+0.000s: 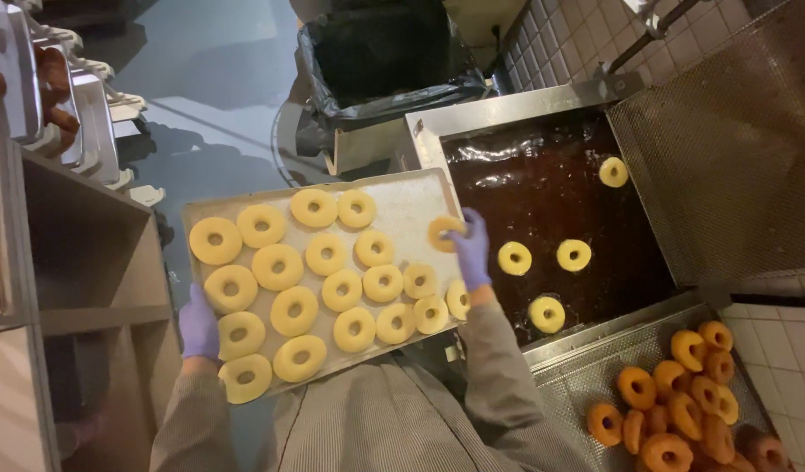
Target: Frying donuts in a commercial deep fryer, flipping them, and then arranging the finished donuts onto a tray with a paper liner.
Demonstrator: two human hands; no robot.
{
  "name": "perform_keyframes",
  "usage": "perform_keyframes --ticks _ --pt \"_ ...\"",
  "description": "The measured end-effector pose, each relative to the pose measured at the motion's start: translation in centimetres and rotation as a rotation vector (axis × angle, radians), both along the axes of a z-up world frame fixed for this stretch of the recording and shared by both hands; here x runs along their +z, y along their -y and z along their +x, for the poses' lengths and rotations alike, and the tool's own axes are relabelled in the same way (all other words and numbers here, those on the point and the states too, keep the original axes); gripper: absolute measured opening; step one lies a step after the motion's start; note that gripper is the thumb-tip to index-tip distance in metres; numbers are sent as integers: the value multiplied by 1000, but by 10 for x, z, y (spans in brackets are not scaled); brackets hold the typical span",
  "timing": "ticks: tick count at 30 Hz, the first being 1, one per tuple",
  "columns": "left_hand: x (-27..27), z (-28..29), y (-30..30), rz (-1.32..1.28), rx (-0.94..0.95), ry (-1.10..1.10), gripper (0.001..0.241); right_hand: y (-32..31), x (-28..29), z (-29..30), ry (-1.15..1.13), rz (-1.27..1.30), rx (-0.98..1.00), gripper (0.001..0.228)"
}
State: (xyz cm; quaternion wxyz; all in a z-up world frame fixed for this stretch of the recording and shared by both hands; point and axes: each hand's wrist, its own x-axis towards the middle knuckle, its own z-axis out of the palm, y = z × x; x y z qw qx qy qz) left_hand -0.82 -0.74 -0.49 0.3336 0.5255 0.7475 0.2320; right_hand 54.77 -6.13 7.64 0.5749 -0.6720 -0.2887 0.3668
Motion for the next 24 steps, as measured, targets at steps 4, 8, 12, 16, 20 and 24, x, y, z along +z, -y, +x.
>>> perform_keyframes --ticks 4,8,12,16,20,24 --pt "-33 -12 -4 59 -71 -110 55 27 -2 80 528 -169 -71 48" --pt "-27 -11 -3 75 -92 -136 47 33 -67 153 653 -360 20 38" --pt "-6 -6 -3 72 -142 -148 45 21 -68 144 895 -267 51 30" --pt "19 12 -4 46 23 46 59 8 -32 54 686 -154 254 23" --pt "32 16 -3 -68 164 146 70 18 -10 -7 379 -561 527 46" --pt "72 34 1 -110 239 292 69 28 -23 -13 402 -614 622 55"
